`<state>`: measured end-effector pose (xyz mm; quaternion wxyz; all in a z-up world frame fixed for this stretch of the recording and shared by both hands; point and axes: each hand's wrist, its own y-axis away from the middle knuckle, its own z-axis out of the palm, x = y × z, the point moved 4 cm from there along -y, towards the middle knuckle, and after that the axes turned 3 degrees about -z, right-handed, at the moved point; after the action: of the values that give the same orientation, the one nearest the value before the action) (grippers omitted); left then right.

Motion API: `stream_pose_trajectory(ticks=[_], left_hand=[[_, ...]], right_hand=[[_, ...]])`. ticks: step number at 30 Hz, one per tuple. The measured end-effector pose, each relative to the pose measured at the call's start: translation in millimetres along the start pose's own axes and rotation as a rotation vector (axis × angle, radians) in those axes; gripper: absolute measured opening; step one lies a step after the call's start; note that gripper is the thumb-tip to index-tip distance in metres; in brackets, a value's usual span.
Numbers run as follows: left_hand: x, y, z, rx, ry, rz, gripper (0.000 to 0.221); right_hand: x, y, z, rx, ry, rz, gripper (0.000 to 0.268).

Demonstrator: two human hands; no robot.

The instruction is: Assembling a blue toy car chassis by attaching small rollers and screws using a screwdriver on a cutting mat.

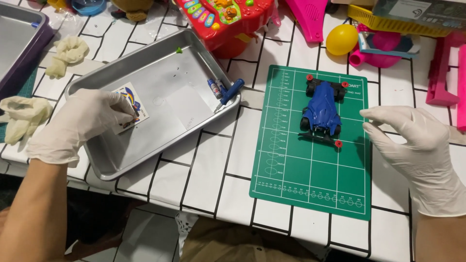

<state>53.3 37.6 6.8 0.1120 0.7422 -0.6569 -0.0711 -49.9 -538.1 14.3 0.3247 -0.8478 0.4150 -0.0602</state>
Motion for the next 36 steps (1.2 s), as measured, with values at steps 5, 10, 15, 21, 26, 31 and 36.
stream_pose_trajectory(ticks=[5,10,15,21,26,31,36], left_hand=[[79.1,60.8,-46.5,0.041,0.610,0.170,0.020],[172.1,88.1,-39.4,0.101,0.703,0.760,0.017],[258.5,81.2,7.4,-0.200,1.095,0.932,0.023],[307.7,57.0,51.0,-0.270,1.235,1.060,0.028],[303.3,43.9,78.0,-0.084,1.108,1.118,0.032],[298.9,50.2,77.7,0.061,1.009,1.214,0.030],[300.5,70.9,58.3,-0.190,1.209,0.921,0.031]], right_hand=[[-3.8,-3.5,1.9,0.013,0.002,0.007,0.022],[1.7,-2.0,5.6,0.019,0.020,0.027,0.021],[9.3,-0.9,13.1,0.008,-0.071,0.022,0.022],[8.8,-0.9,18.0,0.007,-0.044,0.017,0.020],[9.6,-2.1,18.0,0.009,-0.049,-0.012,0.025],[10.2,-1.6,19.9,0.005,-0.032,-0.008,0.022],[10.4,-0.2,22.7,0.006,-0.037,0.003,0.022]])
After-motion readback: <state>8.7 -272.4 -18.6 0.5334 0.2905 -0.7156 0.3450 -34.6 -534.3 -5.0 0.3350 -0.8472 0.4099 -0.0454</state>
